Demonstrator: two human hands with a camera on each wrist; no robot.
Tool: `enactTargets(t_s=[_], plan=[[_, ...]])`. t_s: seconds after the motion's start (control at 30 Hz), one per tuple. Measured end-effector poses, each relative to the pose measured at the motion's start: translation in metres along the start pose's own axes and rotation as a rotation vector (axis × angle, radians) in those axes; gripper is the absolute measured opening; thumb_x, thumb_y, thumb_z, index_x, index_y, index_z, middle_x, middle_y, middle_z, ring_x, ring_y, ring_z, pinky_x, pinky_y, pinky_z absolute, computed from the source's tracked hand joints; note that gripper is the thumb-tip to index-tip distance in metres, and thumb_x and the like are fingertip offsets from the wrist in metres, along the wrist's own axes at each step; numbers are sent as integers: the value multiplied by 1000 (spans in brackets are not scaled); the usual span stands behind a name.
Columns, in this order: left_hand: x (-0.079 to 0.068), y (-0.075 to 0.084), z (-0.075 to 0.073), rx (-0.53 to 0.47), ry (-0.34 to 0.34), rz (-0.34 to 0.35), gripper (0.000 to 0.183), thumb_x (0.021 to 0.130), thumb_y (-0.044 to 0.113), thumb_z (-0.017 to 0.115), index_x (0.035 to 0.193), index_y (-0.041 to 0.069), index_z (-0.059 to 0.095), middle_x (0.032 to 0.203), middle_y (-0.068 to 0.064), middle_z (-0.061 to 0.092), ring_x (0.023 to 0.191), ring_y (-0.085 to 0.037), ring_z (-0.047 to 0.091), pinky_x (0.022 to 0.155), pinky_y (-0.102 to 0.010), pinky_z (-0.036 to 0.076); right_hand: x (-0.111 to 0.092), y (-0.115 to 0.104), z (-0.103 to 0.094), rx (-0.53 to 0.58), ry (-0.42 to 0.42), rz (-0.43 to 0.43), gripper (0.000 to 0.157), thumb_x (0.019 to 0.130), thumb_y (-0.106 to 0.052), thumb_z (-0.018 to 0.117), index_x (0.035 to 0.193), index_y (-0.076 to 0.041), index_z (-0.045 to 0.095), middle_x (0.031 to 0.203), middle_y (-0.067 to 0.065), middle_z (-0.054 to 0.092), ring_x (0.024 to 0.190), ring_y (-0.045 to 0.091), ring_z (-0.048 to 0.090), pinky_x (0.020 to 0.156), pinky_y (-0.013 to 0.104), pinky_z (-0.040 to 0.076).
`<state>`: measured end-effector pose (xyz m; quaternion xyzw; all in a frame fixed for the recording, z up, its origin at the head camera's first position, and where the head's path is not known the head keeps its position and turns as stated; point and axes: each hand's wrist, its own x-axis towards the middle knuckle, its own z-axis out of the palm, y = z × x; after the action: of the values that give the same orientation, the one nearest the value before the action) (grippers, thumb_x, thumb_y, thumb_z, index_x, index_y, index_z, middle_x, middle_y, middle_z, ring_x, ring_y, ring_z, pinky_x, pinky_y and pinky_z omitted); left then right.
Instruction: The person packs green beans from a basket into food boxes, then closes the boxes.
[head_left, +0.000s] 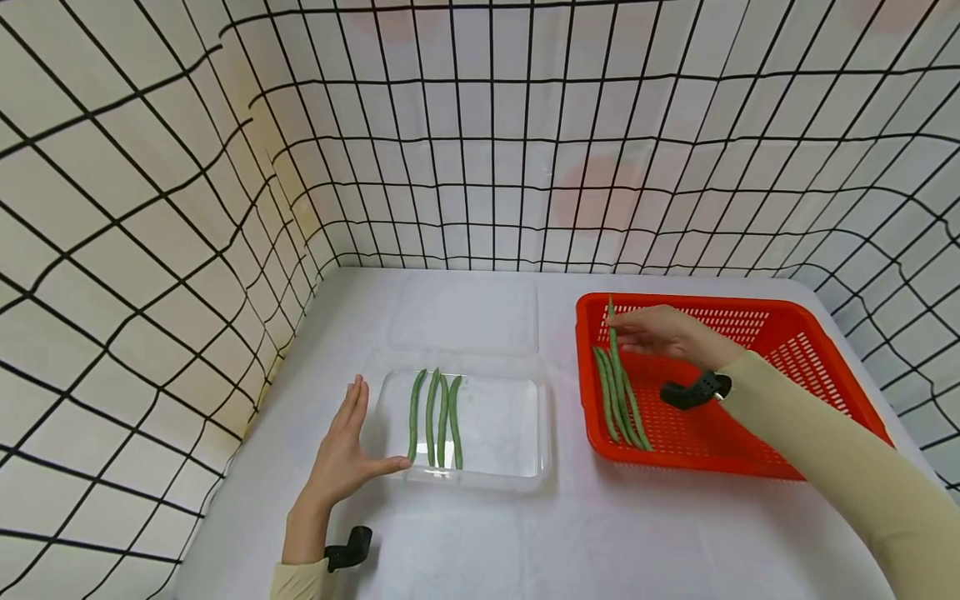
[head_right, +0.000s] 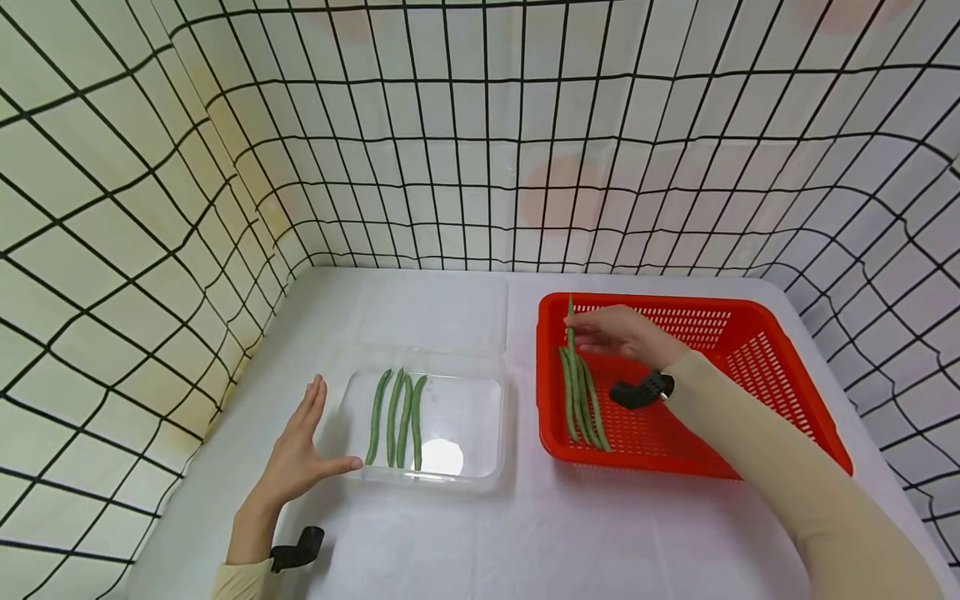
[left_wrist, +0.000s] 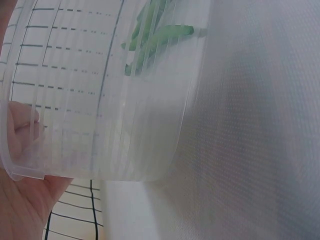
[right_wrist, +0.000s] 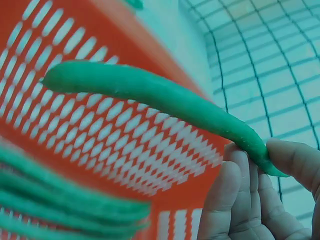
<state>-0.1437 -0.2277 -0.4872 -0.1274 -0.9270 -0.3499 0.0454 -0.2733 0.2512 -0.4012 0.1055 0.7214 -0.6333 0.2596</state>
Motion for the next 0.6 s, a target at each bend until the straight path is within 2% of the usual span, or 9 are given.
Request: enactTargets(t_s=[0.23, 0.43, 0.6], plan=[[0, -1, 0, 8, -5, -7, 131, 58, 55, 85, 153, 13, 5, 158, -7, 5, 143, -29, 5, 102, -63, 21, 6, -18, 36, 12, -30, -4, 26, 88, -21, 70, 104, -1, 64, 82, 3, 65, 71, 13, 62, 75, 28, 53], [0, -1, -1, 5, -3, -6, 131, 58, 55, 85, 153, 14, 4, 158, -7, 5, 143, -29, 5, 101, -64, 21, 17, -28, 72, 56, -60, 15, 19, 88, -16, 70, 99, -2, 65, 85, 4, 65, 73, 14, 61, 72, 25, 53], [0, -3, 0, 3, -6, -11, 132, 58, 56, 85, 153, 15, 4, 159, -6, 3, 143, -29, 5, 101, -65, 21, 26, -32, 104, 74, -82, 39, 27, 88, -15, 70, 107, 3, 63, 87, 7, 65, 73, 16, 61, 74, 27, 53]])
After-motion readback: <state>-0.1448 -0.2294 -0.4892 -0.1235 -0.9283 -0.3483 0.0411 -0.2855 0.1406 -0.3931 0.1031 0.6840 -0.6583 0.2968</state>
